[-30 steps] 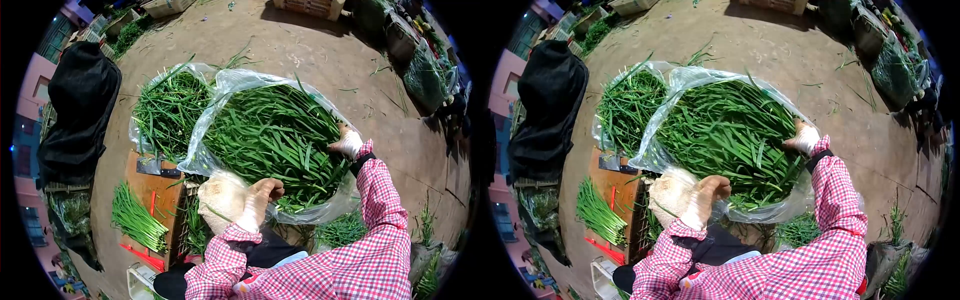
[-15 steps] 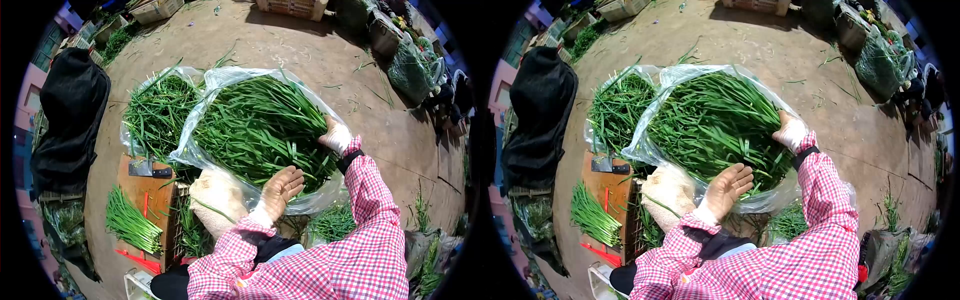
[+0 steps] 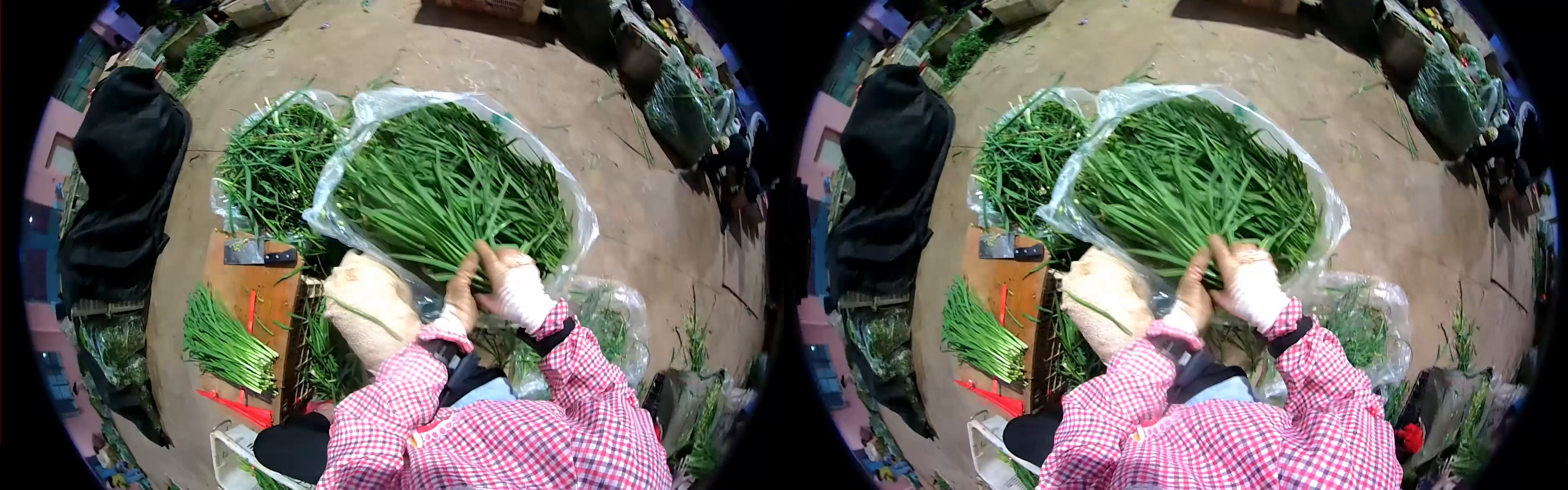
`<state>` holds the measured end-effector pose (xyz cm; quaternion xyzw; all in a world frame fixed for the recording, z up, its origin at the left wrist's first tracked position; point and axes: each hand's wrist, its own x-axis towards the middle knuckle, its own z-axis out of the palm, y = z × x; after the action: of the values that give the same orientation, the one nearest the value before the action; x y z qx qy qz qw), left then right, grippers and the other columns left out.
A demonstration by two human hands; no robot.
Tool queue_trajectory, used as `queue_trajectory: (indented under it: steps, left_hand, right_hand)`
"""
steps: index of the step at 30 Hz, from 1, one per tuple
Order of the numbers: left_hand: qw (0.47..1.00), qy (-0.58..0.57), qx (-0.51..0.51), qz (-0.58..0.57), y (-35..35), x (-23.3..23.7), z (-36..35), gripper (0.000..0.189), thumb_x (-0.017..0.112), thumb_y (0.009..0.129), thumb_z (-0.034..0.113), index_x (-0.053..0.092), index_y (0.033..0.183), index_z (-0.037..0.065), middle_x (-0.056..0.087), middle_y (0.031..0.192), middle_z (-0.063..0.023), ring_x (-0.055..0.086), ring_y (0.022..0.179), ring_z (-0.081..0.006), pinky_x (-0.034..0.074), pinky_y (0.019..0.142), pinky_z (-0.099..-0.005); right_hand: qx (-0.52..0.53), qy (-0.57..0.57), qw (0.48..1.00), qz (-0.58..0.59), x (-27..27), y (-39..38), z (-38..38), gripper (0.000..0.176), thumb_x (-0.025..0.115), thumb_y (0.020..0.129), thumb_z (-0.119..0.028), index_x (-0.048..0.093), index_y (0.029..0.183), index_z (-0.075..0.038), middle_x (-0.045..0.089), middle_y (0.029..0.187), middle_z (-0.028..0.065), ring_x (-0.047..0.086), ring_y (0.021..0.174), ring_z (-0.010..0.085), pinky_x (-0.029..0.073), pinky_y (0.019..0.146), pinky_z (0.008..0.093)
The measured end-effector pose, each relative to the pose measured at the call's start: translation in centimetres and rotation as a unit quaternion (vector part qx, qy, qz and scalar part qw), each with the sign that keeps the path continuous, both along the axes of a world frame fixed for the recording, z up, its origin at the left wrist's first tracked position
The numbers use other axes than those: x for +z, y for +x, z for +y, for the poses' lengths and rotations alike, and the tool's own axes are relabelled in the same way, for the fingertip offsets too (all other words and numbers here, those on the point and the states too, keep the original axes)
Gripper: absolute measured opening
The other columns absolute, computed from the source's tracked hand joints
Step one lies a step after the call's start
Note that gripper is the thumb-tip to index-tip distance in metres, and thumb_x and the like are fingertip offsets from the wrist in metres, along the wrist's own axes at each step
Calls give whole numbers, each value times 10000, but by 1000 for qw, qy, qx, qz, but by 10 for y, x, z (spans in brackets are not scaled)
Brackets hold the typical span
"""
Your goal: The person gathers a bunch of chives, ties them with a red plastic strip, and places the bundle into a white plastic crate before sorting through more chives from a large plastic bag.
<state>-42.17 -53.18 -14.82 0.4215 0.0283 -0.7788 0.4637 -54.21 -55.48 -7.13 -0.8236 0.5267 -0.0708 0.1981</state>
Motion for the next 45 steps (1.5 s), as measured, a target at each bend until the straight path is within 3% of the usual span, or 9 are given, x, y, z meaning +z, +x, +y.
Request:
queue_trajectory:
  steps: [6,8,14,20,26,28,32,37,45]
  left_hand:
    - [988,-74,83,104,21,18,-2,419,700,813,332,657,1109,38,701,1051,-123,676,924,-287,560,854,-422]
    - [988,-36,93,121,21,24,-5,399,680,818,355,656,1077,52,696,1014,-114,674,875,-264,586,753,-416]
    - [986,-34,137,92,28,28,0,304,688,809,314,684,965,52,703,861,-85,677,744,-242,593,689,-419]
    - [986,-38,56,152,32,49,8,411,653,824,373,669,1053,31,706,914,-116,685,759,-257,597,711,-421]
    - [987,-60,-112,95,29,28,24,401,629,872,289,617,1141,-8,703,1000,-129,691,855,-262,585,783,-387]
    - [955,-115,-170,212,31,13,27,427,620,887,266,593,1204,-20,687,1089,-140,681,936,-264,560,866,-400]
    - [924,-86,-262,264,33,12,23,469,621,890,260,562,1252,-31,673,1120,-159,674,968,-265,551,889,-398]
    - [937,-130,-300,126,25,55,18,412,663,859,228,589,1203,14,688,1040,-103,677,879,-212,573,785,-344]
    - [928,-294,-217,-67,6,96,16,472,666,889,222,531,1299,29,610,1151,-48,545,1093,-143,444,947,-299]
  right_hand:
    - [-30,177,947,-265,47,-27,4,745,743,796,-227,406,1433,-38,506,1383,223,559,1200,283,447,1033,358]
    - [-184,230,849,-439,42,-49,-3,655,724,838,-190,443,1406,-27,522,1375,165,556,1181,229,452,1015,336]
    - [-314,315,785,-432,-1,-94,-9,510,661,914,-322,552,1310,-20,645,1104,57,597,981,155,484,856,278]
    - [-144,382,823,-396,-17,-57,-1,692,656,881,-519,558,1292,29,640,1203,117,575,1131,192,437,985,309]
    - [-159,493,752,-408,-15,-27,-27,560,687,861,-511,650,1126,-19,678,1024,31,594,926,121,458,870,282]
    - [-168,472,689,-524,-10,-20,-29,553,717,835,-506,653,1107,-29,674,1018,37,601,924,133,472,855,299]
    - [-198,506,615,-571,-8,-27,-36,626,777,811,-390,537,1281,-53,647,1122,51,613,961,164,488,905,316]
    - [-194,472,662,-549,48,-24,-28,532,764,808,-178,535,1266,-31,662,1069,69,647,932,167,545,837,325]
    - [-188,324,700,-608,81,-44,-8,627,801,745,-194,530,1288,-40,636,1117,65,613,1001,192,513,882,349]
